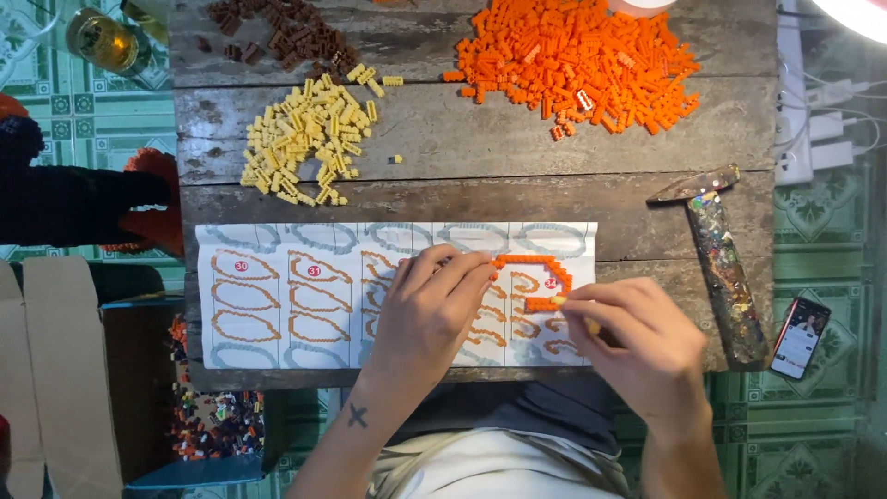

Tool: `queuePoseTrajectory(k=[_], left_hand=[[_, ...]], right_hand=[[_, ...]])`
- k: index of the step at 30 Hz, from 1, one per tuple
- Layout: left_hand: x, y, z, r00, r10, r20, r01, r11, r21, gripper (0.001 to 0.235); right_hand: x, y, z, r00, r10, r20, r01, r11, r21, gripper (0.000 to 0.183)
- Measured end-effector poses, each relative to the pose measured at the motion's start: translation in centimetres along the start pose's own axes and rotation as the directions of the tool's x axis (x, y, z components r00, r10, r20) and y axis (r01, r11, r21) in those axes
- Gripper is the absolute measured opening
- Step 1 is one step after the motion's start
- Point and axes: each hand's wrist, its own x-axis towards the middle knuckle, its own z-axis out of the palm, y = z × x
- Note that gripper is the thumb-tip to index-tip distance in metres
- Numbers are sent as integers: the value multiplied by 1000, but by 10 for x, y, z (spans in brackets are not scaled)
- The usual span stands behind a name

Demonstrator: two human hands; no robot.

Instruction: Assembling a pattern using small plastic beads on a pegboard template, occasionally using a small hammer to tap them into place.

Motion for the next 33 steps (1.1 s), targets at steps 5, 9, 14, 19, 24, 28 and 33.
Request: queuePoseTrajectory(k=[5,9,14,19,24,28,33], left_hand=[[1,0,2,999,-9,-43,6,998,-55,29],[-1,-1,4,999,-24,-35,22,998,-58,29],[0,4,5,999,-20,-41,19,999,-44,30],[-5,6,9,999,-24,-33,23,999,-35,28],[-11,14,11,999,-47,-28,45,997,-57,27],[-13,16,14,998,-45,-50,41,996,-77,23],[-16,12,16,995,-62,-73,52,991,-120,24]], right_hand=[[-4,5,-6,997,71,-15,-72,996,-52,23],[-11,16,-7,992,121,-16,-122,991,-61,25],[-9,21,-7,988,151,21,-148,982,-120,21],[-8,22,-8,987,157,38,-151,978,-141,22],[-5,12,-7,994,106,-41,-110,986,-127,20],[-2,0,2,997,75,-9,-75,996,-48,21],[5,-15,10,995,9,101,-9,1000,-6,24]])
